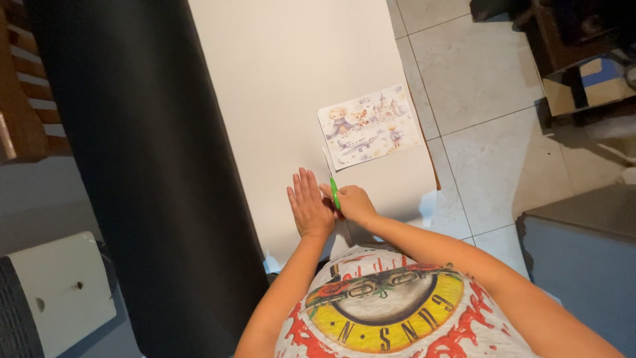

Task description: Cutting a long strip of paper and then trimming around a printed design using scissors.

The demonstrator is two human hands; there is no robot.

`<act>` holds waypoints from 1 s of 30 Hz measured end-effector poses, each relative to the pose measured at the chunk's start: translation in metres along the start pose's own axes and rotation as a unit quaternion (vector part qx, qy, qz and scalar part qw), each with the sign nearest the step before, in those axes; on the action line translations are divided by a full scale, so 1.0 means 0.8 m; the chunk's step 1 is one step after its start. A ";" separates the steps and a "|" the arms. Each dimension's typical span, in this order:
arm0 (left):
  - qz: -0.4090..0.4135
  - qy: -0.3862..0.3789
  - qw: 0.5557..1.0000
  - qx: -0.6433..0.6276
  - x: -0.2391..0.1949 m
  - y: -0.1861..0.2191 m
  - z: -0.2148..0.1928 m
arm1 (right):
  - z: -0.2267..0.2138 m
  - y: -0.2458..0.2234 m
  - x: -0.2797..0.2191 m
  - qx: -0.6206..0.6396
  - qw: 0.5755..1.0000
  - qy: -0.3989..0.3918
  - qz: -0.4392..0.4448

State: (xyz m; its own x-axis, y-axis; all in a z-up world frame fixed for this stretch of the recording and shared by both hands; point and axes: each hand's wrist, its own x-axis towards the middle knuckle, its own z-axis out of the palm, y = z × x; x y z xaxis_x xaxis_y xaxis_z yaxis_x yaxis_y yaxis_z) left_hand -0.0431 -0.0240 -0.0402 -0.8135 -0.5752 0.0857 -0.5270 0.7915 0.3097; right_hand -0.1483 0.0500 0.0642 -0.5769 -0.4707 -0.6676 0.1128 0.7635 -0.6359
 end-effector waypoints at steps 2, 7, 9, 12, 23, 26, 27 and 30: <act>0.002 0.002 1.000 0.000 0.001 0.000 0.000 | -0.001 0.000 0.001 0.001 1.000 -0.004 -0.001; -0.002 0.001 1.000 -0.005 0.002 0.000 0.000 | 0.001 0.016 0.011 -0.031 0.999 0.009 -0.030; -0.006 -0.009 1.000 -0.005 0.002 0.000 0.000 | -0.001 0.014 0.009 -0.033 0.999 0.010 -0.029; -0.010 -0.017 1.000 -0.006 0.002 0.002 -0.002 | -0.002 0.005 0.010 -0.028 0.999 0.011 -0.022; -0.006 -0.021 1.000 -0.006 0.002 0.001 -0.003 | -0.005 -0.003 0.012 -0.015 0.999 0.007 -0.031; -0.003 -0.015 1.000 0.005 0.002 0.002 -0.001 | -0.007 -0.005 0.014 -0.035 0.998 0.017 -0.040; -0.002 -0.015 1.000 0.012 0.002 0.001 0.002 | -0.005 -0.002 0.019 -0.023 0.999 0.015 -0.033; -0.002 -0.022 1.000 0.017 0.001 0.001 0.001 | -0.014 -0.018 0.016 -0.008 1.000 0.004 -0.019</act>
State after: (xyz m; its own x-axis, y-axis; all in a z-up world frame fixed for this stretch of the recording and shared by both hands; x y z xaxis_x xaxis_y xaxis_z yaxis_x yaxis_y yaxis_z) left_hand -0.0442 -0.0233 -0.0407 -0.8209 -0.5695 0.0421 -0.5381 0.7960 0.2773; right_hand -0.1666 0.0379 0.0692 -0.5877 -0.4964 -0.6389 0.0779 0.7513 -0.6553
